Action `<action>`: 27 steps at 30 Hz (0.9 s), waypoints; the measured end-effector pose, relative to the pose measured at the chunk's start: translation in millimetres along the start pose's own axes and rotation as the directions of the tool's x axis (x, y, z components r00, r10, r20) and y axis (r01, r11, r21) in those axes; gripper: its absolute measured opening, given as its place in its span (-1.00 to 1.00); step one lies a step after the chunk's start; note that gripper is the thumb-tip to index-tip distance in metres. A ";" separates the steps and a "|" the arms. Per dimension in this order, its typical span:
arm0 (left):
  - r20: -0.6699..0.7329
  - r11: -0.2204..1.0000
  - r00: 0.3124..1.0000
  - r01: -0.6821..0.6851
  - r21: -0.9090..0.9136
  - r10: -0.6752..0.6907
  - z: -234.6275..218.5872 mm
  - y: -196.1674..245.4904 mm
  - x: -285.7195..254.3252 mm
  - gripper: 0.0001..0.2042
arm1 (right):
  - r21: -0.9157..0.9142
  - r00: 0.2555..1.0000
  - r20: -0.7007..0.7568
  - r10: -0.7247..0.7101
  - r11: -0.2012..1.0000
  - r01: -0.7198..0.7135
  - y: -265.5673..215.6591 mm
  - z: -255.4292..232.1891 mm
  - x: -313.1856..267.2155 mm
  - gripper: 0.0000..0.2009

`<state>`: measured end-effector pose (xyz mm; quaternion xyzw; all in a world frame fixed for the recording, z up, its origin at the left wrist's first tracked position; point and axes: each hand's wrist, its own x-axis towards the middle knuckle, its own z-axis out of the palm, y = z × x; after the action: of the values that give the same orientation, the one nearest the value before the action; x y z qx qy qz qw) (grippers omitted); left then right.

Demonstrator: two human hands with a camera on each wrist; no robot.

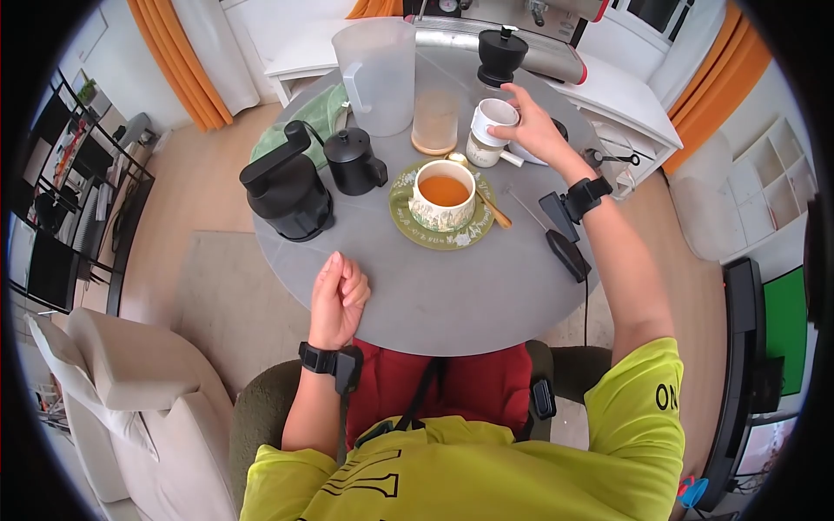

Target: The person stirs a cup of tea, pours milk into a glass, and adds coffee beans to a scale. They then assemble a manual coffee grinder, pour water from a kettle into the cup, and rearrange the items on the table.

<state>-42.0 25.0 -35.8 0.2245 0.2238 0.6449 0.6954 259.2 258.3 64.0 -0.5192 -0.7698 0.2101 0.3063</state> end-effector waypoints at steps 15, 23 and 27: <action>-0.018 0.998 1.000 0.010 -0.056 -0.011 0.0 0.6 0.1 -0.71 | -0.059 0.999 0.040 -0.013 0.998 0.015 0.6 9.4 -0.9 -0.18; -0.013 0.999 1.000 0.003 -0.045 -0.003 -0.8 0.6 0.2 -0.71 | -0.093 0.992 0.081 -0.093 0.991 0.101 1.7 7.1 6.4 -0.15; 0.002 1.000 1.000 0.015 -0.014 -0.015 -1.2 1.3 -0.1 -0.72 | -0.148 0.991 0.072 -0.116 0.981 0.125 -21.5 2.8 21.3 -0.12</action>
<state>-43.7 25.0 -35.9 0.2187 0.2202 0.6410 0.7020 237.0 270.0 81.1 -0.4865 -0.8229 0.1480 0.2534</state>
